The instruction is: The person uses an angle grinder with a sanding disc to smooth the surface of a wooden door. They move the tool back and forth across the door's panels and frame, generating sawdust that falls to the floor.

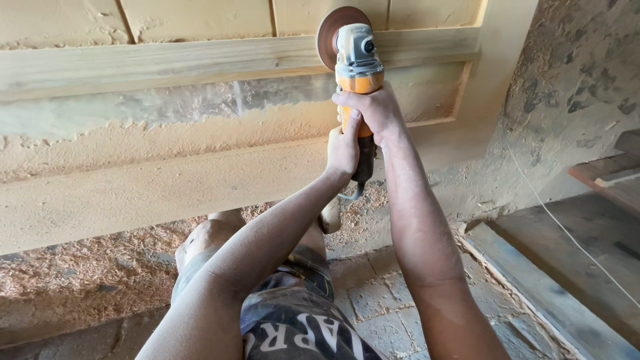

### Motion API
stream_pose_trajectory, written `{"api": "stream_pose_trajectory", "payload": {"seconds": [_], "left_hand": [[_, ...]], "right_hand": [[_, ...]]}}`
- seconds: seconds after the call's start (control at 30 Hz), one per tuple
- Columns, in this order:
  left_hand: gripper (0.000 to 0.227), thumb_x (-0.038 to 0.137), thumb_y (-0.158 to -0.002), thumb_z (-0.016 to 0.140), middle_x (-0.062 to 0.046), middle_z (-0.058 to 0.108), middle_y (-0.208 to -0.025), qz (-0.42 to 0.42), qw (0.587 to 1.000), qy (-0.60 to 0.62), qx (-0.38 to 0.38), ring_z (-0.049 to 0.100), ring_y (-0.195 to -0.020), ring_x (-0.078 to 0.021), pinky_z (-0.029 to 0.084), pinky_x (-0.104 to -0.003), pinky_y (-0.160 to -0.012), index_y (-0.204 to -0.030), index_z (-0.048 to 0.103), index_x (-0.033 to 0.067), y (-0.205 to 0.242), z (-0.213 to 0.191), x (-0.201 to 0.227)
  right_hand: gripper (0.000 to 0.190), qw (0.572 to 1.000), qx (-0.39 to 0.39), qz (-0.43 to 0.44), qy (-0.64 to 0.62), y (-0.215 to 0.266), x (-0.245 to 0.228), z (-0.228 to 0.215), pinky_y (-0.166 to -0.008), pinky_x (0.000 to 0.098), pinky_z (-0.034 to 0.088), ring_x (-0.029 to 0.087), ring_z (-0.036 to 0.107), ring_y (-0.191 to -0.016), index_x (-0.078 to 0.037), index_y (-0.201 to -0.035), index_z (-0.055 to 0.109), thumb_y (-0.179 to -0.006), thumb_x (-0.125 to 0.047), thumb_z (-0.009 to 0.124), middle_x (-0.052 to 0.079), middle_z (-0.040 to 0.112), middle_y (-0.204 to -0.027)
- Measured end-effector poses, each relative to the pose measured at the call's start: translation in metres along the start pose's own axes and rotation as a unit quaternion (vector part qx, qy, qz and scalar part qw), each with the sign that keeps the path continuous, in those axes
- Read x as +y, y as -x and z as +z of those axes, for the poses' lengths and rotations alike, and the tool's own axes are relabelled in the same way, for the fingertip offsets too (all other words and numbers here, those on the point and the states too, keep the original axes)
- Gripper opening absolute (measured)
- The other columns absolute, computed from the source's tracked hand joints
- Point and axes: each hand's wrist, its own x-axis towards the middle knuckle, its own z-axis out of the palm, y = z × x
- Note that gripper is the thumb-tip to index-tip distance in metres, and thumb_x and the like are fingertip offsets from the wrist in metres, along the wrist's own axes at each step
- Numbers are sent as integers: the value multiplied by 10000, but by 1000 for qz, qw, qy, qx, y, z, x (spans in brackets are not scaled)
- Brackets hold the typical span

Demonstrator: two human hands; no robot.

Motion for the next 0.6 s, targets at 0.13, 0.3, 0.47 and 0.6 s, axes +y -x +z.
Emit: {"api": "stream_pose_trajectory", "payload": {"seconds": [0.13,0.3,0.47,0.6], "left_hand": [[620,580,-1001,516,-35,679,-743,-4,1000,-5,6,635,-634,-110,505,-291,-577,-958,691,-13,6,-19,5],[636,589,-1012,502,-38,673,-760,2,1000,0,6,637,-652,-119,509,-297,-588,-961,679,-20,14,-46,15],[629,587,-1009,493,-39,679,-772,18,1000,12,11,636,-660,-114,511,-294,-602,-960,678,-12,24,-76,31],[614,567,-1023,480,-40,678,-769,34,999,4,23,626,-648,-108,504,-290,-591,-948,687,-6,31,-95,46]], "right_hand": [[259,1000,-8,-5,10,4,2,23,-626,308,578,146,697,-699,-22,-982,719,-764,-117,820,47,712,-844],[276,1000,-3,6,14,5,6,51,-635,315,590,157,706,-711,-21,-976,725,-744,-122,834,55,725,-860],[312,999,-9,-15,30,3,10,87,-713,305,594,137,704,-795,-40,-1020,729,-746,-138,843,35,731,-923],[323,999,-21,-27,15,4,12,113,-714,320,603,148,707,-793,-40,-1010,708,-732,-117,854,49,721,-923]]}}
